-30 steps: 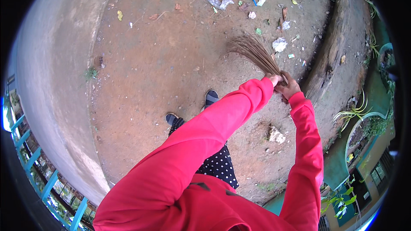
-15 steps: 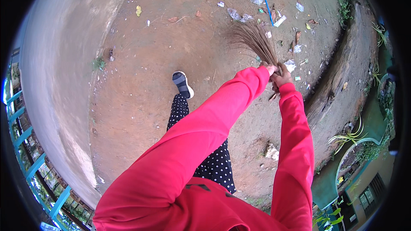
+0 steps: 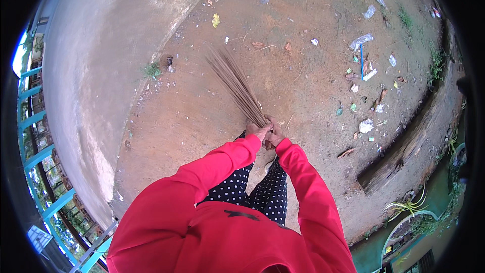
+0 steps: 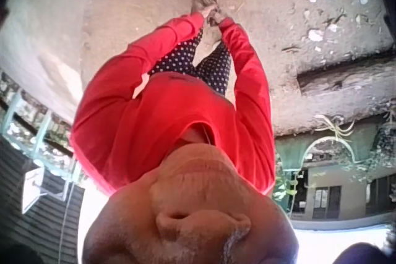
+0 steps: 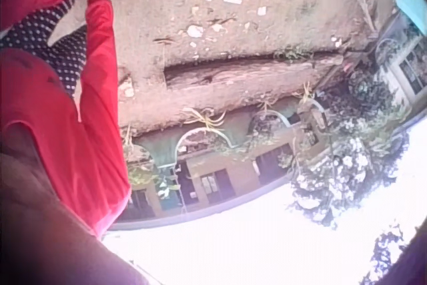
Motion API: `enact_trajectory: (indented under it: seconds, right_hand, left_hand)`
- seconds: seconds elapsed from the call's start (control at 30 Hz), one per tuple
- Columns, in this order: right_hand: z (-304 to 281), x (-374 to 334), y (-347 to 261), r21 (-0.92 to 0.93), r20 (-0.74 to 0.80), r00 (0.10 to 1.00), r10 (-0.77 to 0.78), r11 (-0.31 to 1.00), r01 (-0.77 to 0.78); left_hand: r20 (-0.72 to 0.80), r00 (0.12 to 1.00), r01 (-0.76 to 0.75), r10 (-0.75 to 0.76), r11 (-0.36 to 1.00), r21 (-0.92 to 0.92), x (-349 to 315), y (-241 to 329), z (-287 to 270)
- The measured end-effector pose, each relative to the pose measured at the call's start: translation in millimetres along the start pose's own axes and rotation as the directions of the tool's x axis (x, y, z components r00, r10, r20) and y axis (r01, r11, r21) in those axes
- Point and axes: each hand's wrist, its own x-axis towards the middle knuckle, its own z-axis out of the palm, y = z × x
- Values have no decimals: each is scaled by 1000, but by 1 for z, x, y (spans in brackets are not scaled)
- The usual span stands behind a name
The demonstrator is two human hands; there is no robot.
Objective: The person sweeps a dirt yard with a traditional straw broom, moving debris and litter toward the edges of the area. The person repeatedly sweeps different sections, gathering scattered trash and leaves.
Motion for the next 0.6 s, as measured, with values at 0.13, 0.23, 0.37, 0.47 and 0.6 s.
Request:
enact_trajectory:
  seconds: [0.13, 0.23, 0.37, 0.47, 0.6]
  right_hand:
    - [-4, 60, -19, 42, -52, 922, 383, 923, -381]
    - [-22, 67, -55, 320, -440, 868, 229, 944, -87]
    - [-18, 75, -84, -98, -635, 765, -107, 993, 58]
    - [26, 111, -74, -508, -564, 587, -581, 805, 308]
    - [86, 148, -56, -307, -181, 904, -388, 895, 323]
  left_hand:
    - [141, 924, 348, -357, 934, 85, 49, 39, -12]
    - [336, 912, 101, -235, 923, 370, 79, 87, 17]
    - [568, 822, -268, 35, 904, 332, 102, 132, 23]
    - [355, 898, -338, 260, 924, 178, 111, 125, -16]
    - [-82, 894, -440, 441, 898, 33, 124, 68, -95]
